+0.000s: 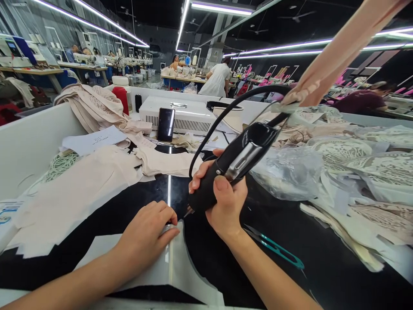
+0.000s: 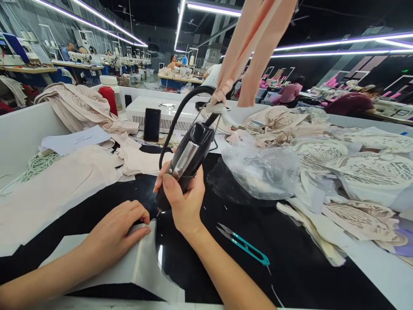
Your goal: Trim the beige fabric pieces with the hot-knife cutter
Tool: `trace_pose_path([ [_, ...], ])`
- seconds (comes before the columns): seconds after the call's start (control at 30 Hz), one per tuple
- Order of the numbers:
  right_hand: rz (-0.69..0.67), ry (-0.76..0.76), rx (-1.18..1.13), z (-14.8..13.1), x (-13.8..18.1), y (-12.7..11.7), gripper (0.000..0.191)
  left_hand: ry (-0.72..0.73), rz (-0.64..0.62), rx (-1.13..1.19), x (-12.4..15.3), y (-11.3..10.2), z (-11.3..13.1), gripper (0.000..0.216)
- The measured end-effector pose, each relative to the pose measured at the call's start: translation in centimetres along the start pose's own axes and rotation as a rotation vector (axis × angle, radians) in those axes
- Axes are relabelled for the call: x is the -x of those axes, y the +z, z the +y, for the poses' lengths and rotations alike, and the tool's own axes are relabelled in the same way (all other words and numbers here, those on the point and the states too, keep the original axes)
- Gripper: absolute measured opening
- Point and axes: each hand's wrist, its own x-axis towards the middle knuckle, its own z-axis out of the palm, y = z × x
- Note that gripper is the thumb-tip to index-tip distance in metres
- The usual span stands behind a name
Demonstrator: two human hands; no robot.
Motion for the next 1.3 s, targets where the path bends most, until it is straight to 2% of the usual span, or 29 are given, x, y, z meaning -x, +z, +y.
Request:
trace_pose_path([
  [0.43,0.044,0.055,-0.067,-0.9,-0.2,0.7,0.041,0.002,0.022,0.015,0.1,0.1,-0.4,0.007],
  [0.8,0.006,0.065,-0.027,-0.1,0.6,0.5,0.043,0.010,0.068,-0.017,0.2,0.0,-0.3,0.013],
  [0.87,0.007,0.066,-0.013,0.0,0.6,0.5,0.045,0.053,0.108,-0.047,0.4,0.0,-0.2,0.014],
  [1.0,0.011,0.056,0.007,0.0,0.7,0.4,0.046,0.248,0.169,-0.153,0.9,0.4,0.3,0.016],
  [1.17,-0.007,0.024,0.034,0.1,0.7,0.3,0.043,0.418,0.131,-0.297,1.5,1.1,0.8,0.013],
  [1.3,-0.001,0.022,0.057,0.0,0.6,0.4,0.047,0.474,0.142,-0.410,1.9,1.8,0.7,0.014],
])
